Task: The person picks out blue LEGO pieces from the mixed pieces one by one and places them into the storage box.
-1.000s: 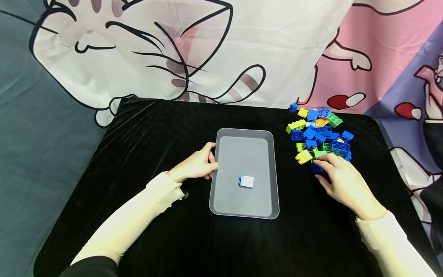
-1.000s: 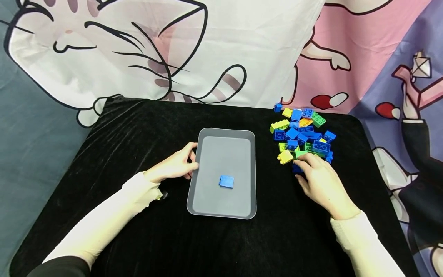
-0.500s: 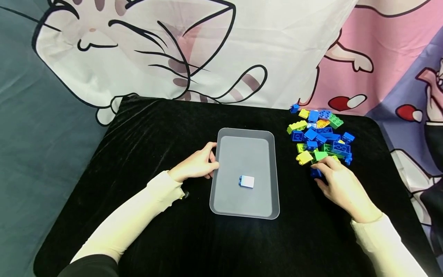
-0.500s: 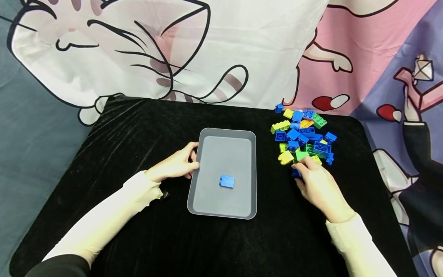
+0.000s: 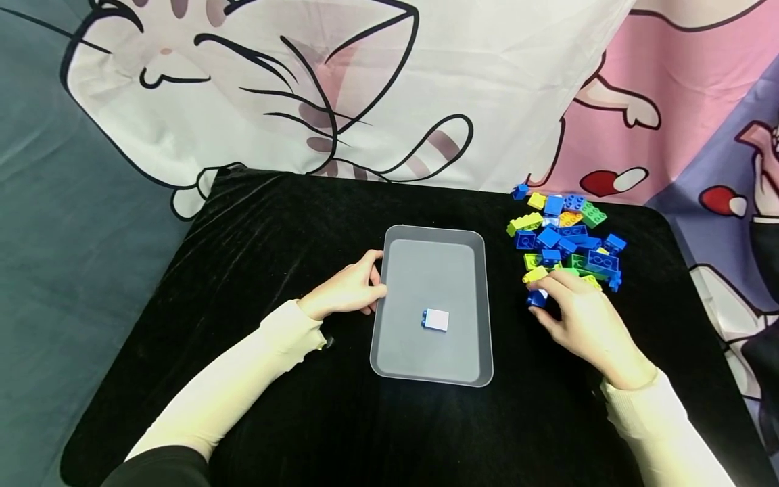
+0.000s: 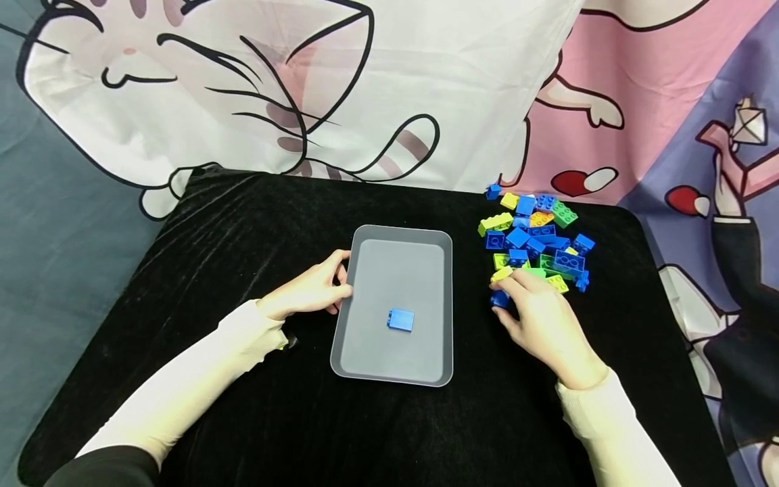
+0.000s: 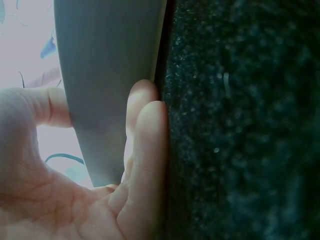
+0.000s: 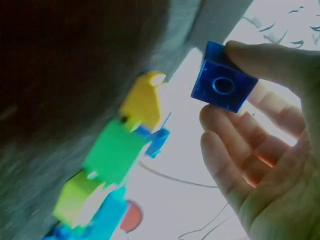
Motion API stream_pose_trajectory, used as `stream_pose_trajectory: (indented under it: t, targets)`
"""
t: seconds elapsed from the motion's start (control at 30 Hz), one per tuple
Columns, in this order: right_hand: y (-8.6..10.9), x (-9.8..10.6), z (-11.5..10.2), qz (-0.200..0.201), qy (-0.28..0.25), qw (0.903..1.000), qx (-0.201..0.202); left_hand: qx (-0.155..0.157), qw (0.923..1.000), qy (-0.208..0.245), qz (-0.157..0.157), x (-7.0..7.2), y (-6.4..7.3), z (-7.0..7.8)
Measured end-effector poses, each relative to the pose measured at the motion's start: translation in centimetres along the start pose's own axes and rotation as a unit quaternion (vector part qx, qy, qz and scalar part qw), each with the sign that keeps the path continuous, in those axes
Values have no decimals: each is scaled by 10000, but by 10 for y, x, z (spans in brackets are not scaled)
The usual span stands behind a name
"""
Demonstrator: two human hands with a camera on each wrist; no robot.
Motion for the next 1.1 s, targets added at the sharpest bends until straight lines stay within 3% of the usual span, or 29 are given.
stream_pose_trajectory:
  t: [0.23,0.57,0.8,1.1]
  targets:
    - [-17,4,-36,190,-391,9988,209,-5,10000,20,2,1,0,0]
    - [-29,-16,-83,-187,-808,9941,703,-15,10000,-52,28,1,1,2]
    - [-28,-35,-111,-494,-1011,9878,1079,-5,10000,-3,1,0,1,3]
    - [-20,-54,-131,-700,-1291,9797,1364,-20,10000,8,-1,1,0,3]
Point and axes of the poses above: each hand's wrist, its own y-axis away from the middle knuckle, its own x-axis out of the back of the hand, z = x × y, the point moved 6 cm from there along -y, towards the middle knuckle, and after that the axes turned 6 degrees about -x, right-handed, at the moved point
